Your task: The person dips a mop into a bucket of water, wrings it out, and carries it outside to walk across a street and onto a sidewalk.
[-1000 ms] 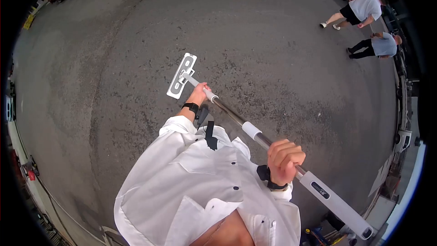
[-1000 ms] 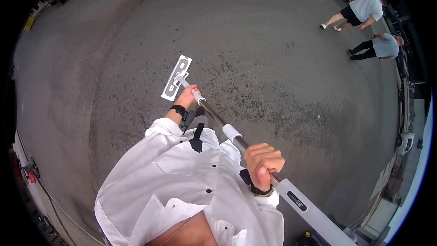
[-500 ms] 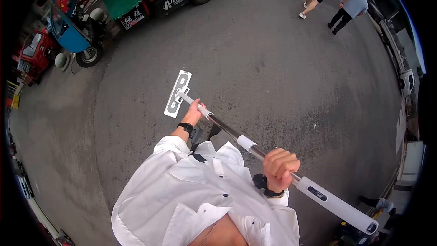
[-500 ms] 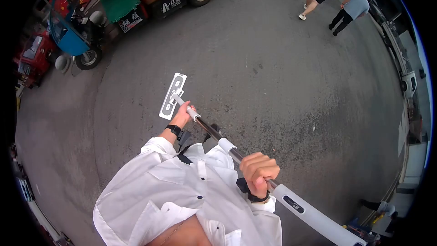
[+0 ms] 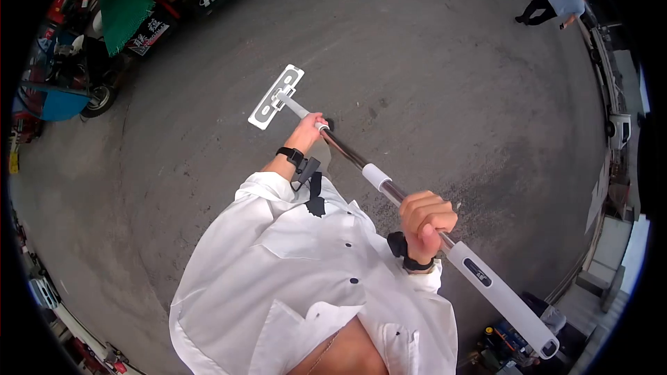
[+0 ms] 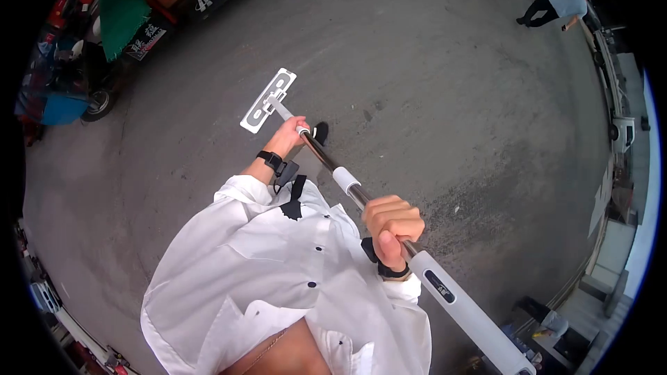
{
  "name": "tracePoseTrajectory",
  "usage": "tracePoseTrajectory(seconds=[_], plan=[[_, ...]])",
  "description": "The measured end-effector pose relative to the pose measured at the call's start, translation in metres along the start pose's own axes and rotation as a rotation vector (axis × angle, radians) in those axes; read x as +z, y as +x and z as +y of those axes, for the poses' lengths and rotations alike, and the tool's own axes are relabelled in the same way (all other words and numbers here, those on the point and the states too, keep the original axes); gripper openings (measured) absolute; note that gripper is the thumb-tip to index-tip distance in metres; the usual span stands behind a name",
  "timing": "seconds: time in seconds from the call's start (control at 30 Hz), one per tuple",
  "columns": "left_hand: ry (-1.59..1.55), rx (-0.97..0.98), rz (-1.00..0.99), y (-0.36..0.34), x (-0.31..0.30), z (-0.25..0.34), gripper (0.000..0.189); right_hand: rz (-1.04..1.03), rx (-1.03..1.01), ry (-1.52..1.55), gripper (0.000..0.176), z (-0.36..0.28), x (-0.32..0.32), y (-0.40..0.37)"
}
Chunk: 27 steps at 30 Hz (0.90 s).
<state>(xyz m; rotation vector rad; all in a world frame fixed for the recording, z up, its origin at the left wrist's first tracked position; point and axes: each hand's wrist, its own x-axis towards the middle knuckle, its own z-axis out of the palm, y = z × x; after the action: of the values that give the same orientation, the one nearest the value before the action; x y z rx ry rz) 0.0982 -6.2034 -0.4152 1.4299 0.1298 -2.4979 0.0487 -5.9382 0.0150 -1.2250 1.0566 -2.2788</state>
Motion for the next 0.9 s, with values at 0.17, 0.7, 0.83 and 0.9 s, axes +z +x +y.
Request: tracePoseTrajectory(seconds=[0.17,0.7,0.83,0.9], plan=[[-0.099,-0.196,0.005,-0.026,0.203,-0.038,0.022,0.126,-0.041,-0.115,0.040,-0.007,-0.087,0.088],[0.086,-0.257,0.068,0.250,0.714,0.056,0.025,0.039,-0.143,-0.136,0.043,0.154,-0.410,0.509],[-0.041,-0.228,-0.009,0.309,0.811,0.109,0.025,-0.070,-0.113,-0.079,0.035,0.205,-0.452,0.632],[-0.107,-0.174,-0.067,0.340,0.864,0.130,0.025,0.248,-0.138,-0.096,0.035,0.234,-0.471,0.680]])
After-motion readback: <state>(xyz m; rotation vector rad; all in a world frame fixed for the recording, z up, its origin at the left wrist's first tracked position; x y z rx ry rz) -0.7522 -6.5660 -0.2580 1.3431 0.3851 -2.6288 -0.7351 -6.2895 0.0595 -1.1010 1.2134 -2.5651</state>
